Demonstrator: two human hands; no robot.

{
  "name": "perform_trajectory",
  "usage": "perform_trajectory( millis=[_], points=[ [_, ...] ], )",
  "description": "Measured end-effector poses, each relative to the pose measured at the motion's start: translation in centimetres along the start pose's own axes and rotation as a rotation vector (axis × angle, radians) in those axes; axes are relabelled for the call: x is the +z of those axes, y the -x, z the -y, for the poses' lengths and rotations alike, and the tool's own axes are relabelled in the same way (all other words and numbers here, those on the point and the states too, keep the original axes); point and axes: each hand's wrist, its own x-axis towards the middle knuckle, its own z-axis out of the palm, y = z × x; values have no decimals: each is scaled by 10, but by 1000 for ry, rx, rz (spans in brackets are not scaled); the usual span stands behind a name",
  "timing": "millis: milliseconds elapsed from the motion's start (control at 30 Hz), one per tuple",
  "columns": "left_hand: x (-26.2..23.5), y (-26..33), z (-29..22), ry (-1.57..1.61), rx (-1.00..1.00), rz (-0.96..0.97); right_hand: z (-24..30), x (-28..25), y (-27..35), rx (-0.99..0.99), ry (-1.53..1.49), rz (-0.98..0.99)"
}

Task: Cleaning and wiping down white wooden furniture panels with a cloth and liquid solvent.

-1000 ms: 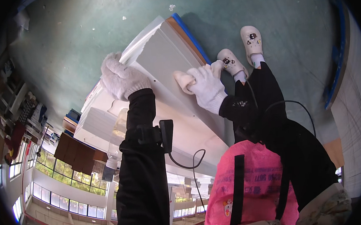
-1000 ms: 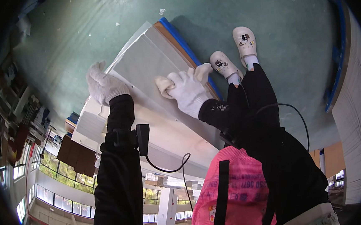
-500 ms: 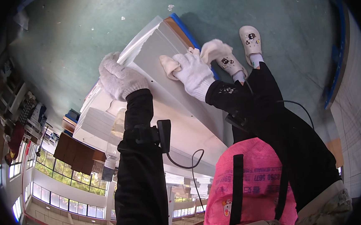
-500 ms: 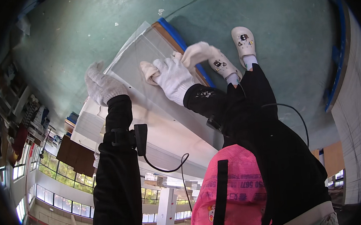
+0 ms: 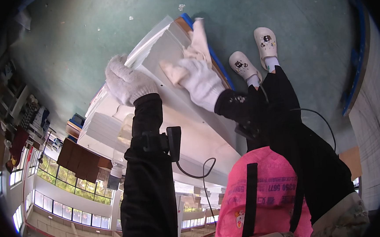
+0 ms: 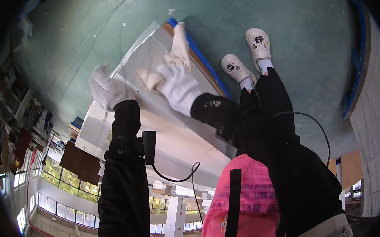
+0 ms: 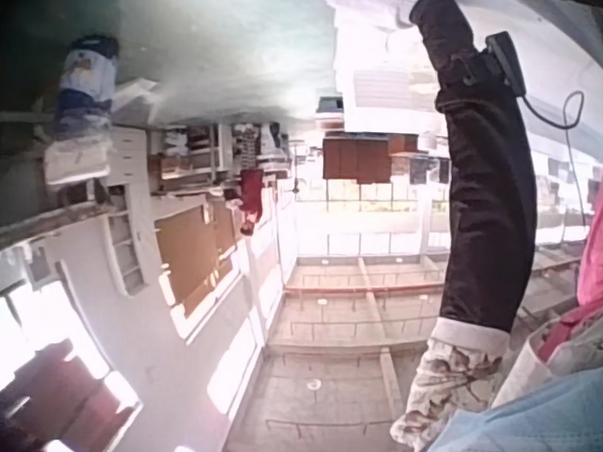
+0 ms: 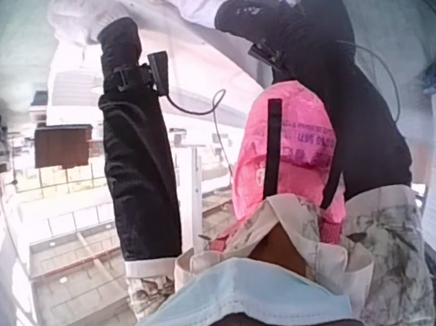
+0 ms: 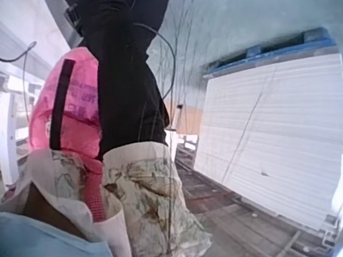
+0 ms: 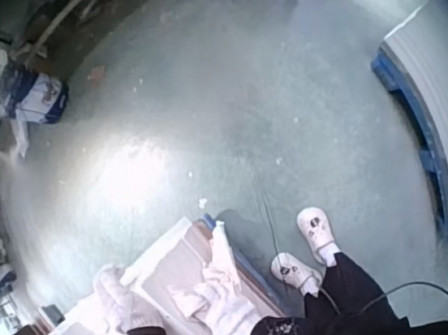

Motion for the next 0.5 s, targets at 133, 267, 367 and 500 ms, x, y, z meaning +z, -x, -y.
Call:
perform_trajectory(
  millis=[133,267,367,500],
  points=[
    [-6,1,-9,-24,11,20,-1,23,65,43,-13,-20],
    [-3,-2,1,-56,27,26,5,-5,18,31,65,58],
    [-2,0,-9,-42,32,39,7,-13,1,-11,112,52],
    [-7,3,-13,-74,-66,54,21,1,43,135,43,136]
  ],
)
